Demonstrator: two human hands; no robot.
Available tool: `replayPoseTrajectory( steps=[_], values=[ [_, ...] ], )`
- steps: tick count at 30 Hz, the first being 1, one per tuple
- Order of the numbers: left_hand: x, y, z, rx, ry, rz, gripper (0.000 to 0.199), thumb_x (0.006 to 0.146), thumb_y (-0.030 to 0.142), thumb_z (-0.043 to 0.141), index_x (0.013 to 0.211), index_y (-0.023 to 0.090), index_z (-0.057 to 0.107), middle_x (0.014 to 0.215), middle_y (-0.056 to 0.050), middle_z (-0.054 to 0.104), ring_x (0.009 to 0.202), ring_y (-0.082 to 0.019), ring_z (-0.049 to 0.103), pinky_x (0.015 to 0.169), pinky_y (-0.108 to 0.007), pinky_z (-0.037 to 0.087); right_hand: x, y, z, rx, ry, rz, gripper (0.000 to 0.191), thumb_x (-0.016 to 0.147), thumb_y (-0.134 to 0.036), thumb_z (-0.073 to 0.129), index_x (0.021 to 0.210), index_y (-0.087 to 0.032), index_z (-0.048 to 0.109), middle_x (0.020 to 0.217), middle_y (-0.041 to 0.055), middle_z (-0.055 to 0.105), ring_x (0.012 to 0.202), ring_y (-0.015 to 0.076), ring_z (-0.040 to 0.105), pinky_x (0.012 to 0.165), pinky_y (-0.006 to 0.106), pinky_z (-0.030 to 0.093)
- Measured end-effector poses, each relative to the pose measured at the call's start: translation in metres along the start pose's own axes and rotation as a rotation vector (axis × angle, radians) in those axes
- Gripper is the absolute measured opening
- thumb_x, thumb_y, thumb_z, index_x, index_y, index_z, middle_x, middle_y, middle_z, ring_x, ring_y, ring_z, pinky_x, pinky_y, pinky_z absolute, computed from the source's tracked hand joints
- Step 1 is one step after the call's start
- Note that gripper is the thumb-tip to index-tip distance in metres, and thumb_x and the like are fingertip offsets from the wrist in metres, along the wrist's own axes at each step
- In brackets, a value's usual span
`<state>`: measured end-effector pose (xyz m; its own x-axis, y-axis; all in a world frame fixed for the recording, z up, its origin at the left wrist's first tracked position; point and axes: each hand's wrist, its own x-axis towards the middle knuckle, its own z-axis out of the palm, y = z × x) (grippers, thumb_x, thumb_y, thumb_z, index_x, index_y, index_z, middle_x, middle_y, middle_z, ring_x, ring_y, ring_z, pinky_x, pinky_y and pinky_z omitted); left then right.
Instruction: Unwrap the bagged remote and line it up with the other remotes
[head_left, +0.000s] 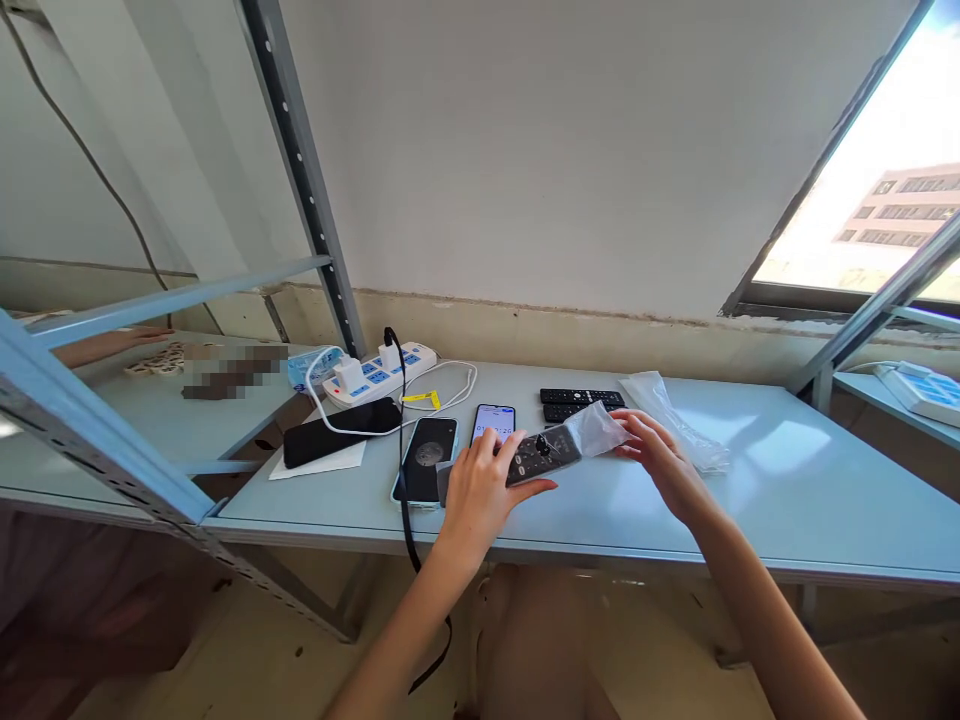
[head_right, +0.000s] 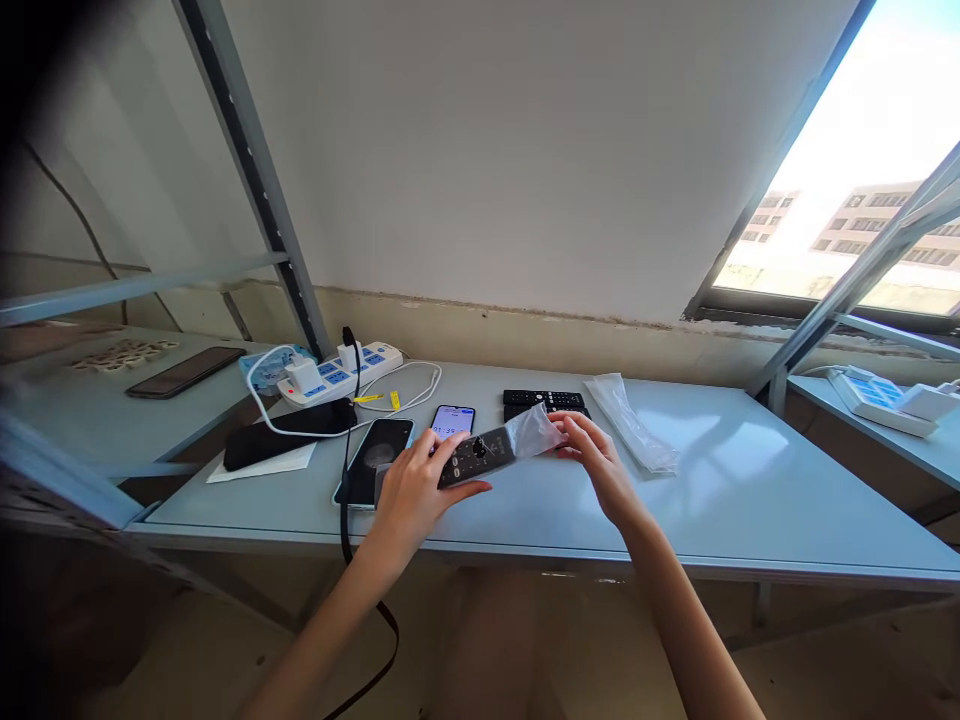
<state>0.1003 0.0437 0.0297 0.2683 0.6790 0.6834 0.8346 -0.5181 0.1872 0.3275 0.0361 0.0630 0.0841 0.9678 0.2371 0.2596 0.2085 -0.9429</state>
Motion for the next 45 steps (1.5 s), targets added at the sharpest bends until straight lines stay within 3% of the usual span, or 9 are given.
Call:
replayPoseTrajectory(
  steps=[4,10,12,15,18,21,27,38,45],
  values=[
    [-0.014,-0.005,-0.008,0.046,0.056,0.009,0.051,0.079,0.061,0.059,0.111,0.021,0.063,0.082,-0.003,0.057,0.074,-0.017,0.06,0.065,-0.026,0.048,-0.004,-0.012,0.002,-0.12,-0.094,-0.06,0.057,0.074,-0.074,0.052,0.083,-0.019,0.067,0.081,0.0065,0.063,0.074,0.0168,0.057,0.065,0.026,0.047],
    [-0.036,-0.002,-0.029,0.056,0.023,0.049,0.043,0.082,0.049,0.064,0.117,0.023,0.06,0.085,-0.003,0.058,0.075,-0.016,0.058,0.067,-0.027,0.047,-0.019,-0.016,0.012,-0.1,-0.536,0.0,0.052,0.08,-0.068,0.053,0.082,-0.018,0.068,0.076,0.0062,0.063,0.068,0.0147,0.055,0.061,0.025,0.048],
    [-0.042,0.002,-0.034,0.053,0.027,0.083,0.042,0.083,0.045,0.064,0.118,0.023,0.06,0.086,-0.002,0.058,0.075,-0.016,0.057,0.068,-0.027,0.047,-0.023,-0.012,0.018,-0.076,-0.604,0.036,0.053,0.079,-0.069,0.054,0.077,-0.017,0.067,0.069,0.0047,0.06,0.061,0.0124,0.052,0.054,0.023,0.046],
    [-0.052,0.009,-0.039,0.039,0.035,0.127,0.042,0.084,0.043,0.063,0.12,0.022,0.059,0.086,-0.003,0.058,0.075,-0.016,0.057,0.067,-0.027,0.047,-0.028,-0.006,0.026,-0.045,-0.601,0.047,0.058,0.077,-0.071,0.056,0.058,-0.016,0.059,0.056,0.0012,0.049,0.051,0.0086,0.042,0.046,0.019,0.041],
    [-0.061,0.011,-0.043,-0.001,-0.014,0.118,0.043,0.086,0.043,0.061,0.123,0.023,0.057,0.088,-0.004,0.058,0.077,-0.017,0.057,0.068,-0.028,0.047,-0.035,-0.005,0.03,0.012,-0.621,0.038,0.06,0.076,-0.069,0.058,0.05,-0.015,0.056,0.061,0.0032,0.049,0.053,0.0087,0.041,0.042,0.017,0.039],
    [-0.068,0.01,-0.046,-0.043,-0.039,0.079,0.045,0.087,0.042,0.059,0.128,0.025,0.054,0.089,-0.005,0.058,0.08,-0.018,0.058,0.07,-0.03,0.048,-0.044,-0.004,0.032,0.086,-0.65,0.076,0.055,0.075,-0.064,0.062,0.053,-0.014,0.058,0.074,0.0057,0.053,0.056,0.0085,0.043,0.038,0.016,0.037],
    [-0.074,0.003,-0.051,-0.023,-0.032,0.087,0.042,0.089,0.039,0.057,0.129,0.025,0.053,0.086,-0.005,0.058,0.078,-0.018,0.058,0.069,-0.031,0.049,-0.052,0.002,0.04,0.097,-0.635,0.1,0.052,0.074,-0.06,0.065,0.051,-0.014,0.055,0.071,0.0044,0.051,0.053,0.0066,0.039,0.035,0.013,0.029],
    [-0.07,-0.009,-0.051,0.085,0.041,0.15,0.034,0.087,0.011,0.056,0.118,0.023,0.06,0.086,-0.003,0.059,0.079,-0.015,0.056,0.073,-0.027,0.045,-0.05,-0.004,0.049,-0.022,-0.622,0.036,0.035,0.076,-0.051,0.068,0.073,-0.016,0.072,0.096,0.0102,0.058,0.07,0.0124,0.051,0.052,0.019,0.041],
    [-0.077,-0.007,-0.051,0.07,0.071,0.123,0.032,0.087,0.017,0.06,0.118,0.023,0.061,0.086,-0.003,0.061,0.079,-0.016,0.056,0.072,-0.028,0.043,-0.053,-0.003,0.051,-0.074,-0.613,0.017,0.033,0.076,-0.048,0.066,0.07,-0.016,0.071,0.093,0.0098,0.057,0.062,0.0096,0.048,0.044,0.017,0.036]
  ],
)
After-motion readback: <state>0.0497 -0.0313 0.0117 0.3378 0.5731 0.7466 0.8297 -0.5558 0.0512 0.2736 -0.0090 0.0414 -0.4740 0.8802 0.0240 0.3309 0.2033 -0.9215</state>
